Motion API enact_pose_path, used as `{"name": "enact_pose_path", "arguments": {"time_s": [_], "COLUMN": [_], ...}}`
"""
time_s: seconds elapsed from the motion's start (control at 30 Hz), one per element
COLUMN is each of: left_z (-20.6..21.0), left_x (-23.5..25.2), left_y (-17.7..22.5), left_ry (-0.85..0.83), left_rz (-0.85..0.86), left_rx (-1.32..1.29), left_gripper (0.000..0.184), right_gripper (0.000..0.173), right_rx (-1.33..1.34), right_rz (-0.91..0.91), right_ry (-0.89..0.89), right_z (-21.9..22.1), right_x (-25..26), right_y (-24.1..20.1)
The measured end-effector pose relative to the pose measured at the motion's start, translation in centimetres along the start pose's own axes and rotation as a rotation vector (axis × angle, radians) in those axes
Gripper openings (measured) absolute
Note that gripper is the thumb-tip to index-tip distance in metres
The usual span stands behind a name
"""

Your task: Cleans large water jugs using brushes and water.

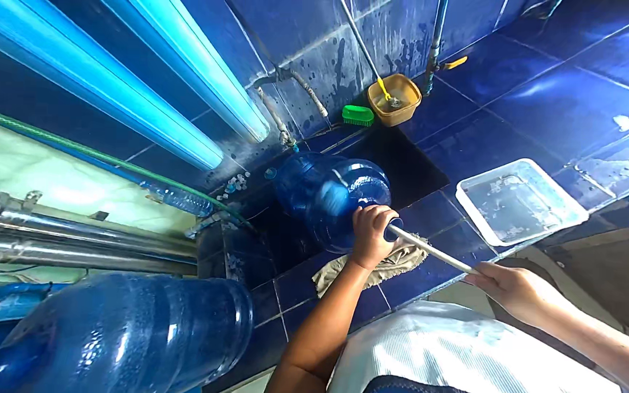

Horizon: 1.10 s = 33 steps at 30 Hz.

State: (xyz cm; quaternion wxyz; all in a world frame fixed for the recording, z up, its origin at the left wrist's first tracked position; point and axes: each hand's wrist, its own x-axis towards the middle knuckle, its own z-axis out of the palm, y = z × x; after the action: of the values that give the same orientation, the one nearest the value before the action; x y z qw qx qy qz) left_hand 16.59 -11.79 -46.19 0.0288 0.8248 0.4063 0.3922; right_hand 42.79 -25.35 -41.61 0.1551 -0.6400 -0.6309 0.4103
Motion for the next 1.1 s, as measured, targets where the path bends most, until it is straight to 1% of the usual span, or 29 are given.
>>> {"name": "enact_pose_path", "arguments": {"time_s": [0.03,0.07,0.1,0.13,0.17,0.2,0.23,0.27,0.3,0.33,0.37,0.4,0.43,0.47,0.5,0.53,0.57,0.6,0.67,0.7,0.73,0.77,0.8,0.87,0.9,0.93,0.97,1.03,1.1], "left_z": [0.1,0.1,0.2,0.3,0.4,0.5,0.6,0.5,0.2,-0.3,-1.3,-2.7,-4.2,-5.1,-5.6,-5.9,-6.2,-6.1,-4.4,-3.1,-2.1,-1.5,-1.5,-2.4,-2.9,-3.2,-3.3,-2.7,-1.6], "left_x": [-0.2,-0.4,-0.6,-0.9,-1.0,-1.2,-1.4,-1.5,-1.4,-1.0,0.0,1.6,3.9,6.1,7.5,8.1,8.0,7.2,4.0,2.2,0.8,-0.1,-0.3,0.6,1.2,1.5,1.6,1.0,-0.1], "left_y": [-0.1,-0.2,-0.3,-0.3,-0.4,-0.4,-0.5,-0.6,-0.7,-0.8,-0.8,-0.8,-0.7,-0.6,-0.6,-0.6,-0.5,-0.3,-0.1,0.0,0.0,-0.1,-0.3,-0.4,-0.4,-0.6,-0.7,-0.5,0.3], "left_ry": [0.032,0.056,0.074,0.091,0.111,0.132,0.151,0.157,0.143,0.086,-0.05,-0.287,-0.596,-0.867,-1.036,-1.101,-1.06,-0.921,-0.503,-0.306,-0.168,-0.106,-0.114,-0.261,-0.338,-0.359,-0.328,-0.173,-0.016], "left_rz": [-0.014,-0.028,-0.038,-0.039,-0.038,-0.037,-0.037,-0.035,-0.026,-0.015,-0.011,-0.023,-0.041,-0.041,-0.034,-0.036,-0.045,-0.057,-0.077,-0.079,-0.067,-0.042,-0.006,0.049,0.051,0.049,0.036,-0.035,-0.08], "left_rx": [0.001,0.003,0.009,0.021,0.036,0.047,0.056,0.063,0.063,0.052,0.033,0.017,0.035,0.068,0.092,0.094,0.065,0.024,-0.012,-0.011,0.004,0.02,0.032,0.04,0.036,0.029,0.02,-0.002,0.014], "left_gripper": [0.046,0.048,0.049,0.049,0.047,0.045,0.044,0.044,0.045,0.045,0.045,0.046,0.05,0.055,0.059,0.062,0.061,0.059,0.058,0.058,0.057,0.056,0.054,0.051,0.052,0.052,0.053,0.059,0.061], "right_gripper": [0.031,0.029,0.025,0.021,0.025,0.03,0.031,0.03,0.027,0.023,0.026,0.03,0.033,0.036,0.037,0.037,0.035,0.031,0.023,0.022,0.022,0.024,0.031,0.043,0.046,0.045,0.042,0.033,0.022], "right_rx": [-0.064,-0.01,0.149,0.411,0.713,0.926,0.999,0.919,0.692,0.371,0.065,-0.201,-0.409,-0.543,-0.572,-0.488,-0.305,-0.083,0.337,0.382,0.242,-0.008,-0.274,-0.645,-0.715,-0.714,-0.639,-0.294,0.104], "right_rz": [-0.026,0.011,0.073,0.134,0.2,0.251,0.27,0.249,0.19,0.109,0.004,-0.127,-0.257,-0.364,-0.392,-0.303,-0.132,0.012,0.213,0.231,0.159,0.019,-0.178,-0.586,-0.675,-0.664,-0.543,-0.125,0.137], "right_ry": [0.027,-0.009,-0.073,-0.137,-0.219,-0.297,-0.328,-0.297,-0.226,-0.148,-0.061,0.047,0.147,0.211,0.202,0.105,-0.03,-0.111,-0.161,-0.157,-0.128,-0.075,0.017,0.262,0.31,0.299,0.213,-0.043,-0.152], "right_z": [-0.2,-0.3,0.2,1.2,2.2,2.8,3.1,3.0,2.5,1.7,0.7,-0.3,-1.4,-2.4,-3.2,-3.6,-3.7,-3.2,-1.7,-1.3,-1.6,-2.3,-3.3,-5.5,-6.4,-6.7,-6.6,-5.7,-3.7], "right_x": [0.1,0.0,-0.1,-0.3,-0.4,-0.4,-0.4,-0.3,-0.2,-0.1,0.0,0.1,0.3,0.6,0.8,0.7,0.6,0.6,0.4,0.1,-0.1,-0.2,-0.3,0.7,1.3,1.4,1.3,0.9,0.5], "right_y": [0.0,-0.3,-0.7,-1.0,-1.2,-1.3,-1.5,-1.7,-1.8,-1.8,-1.5,-0.9,-0.3,0.1,0.1,-0.6,-1.5,-1.9,-2.1,-2.0,-1.6,-1.0,-0.3,1.3,1.3,1.1,0.7,-0.8,-1.5]}}
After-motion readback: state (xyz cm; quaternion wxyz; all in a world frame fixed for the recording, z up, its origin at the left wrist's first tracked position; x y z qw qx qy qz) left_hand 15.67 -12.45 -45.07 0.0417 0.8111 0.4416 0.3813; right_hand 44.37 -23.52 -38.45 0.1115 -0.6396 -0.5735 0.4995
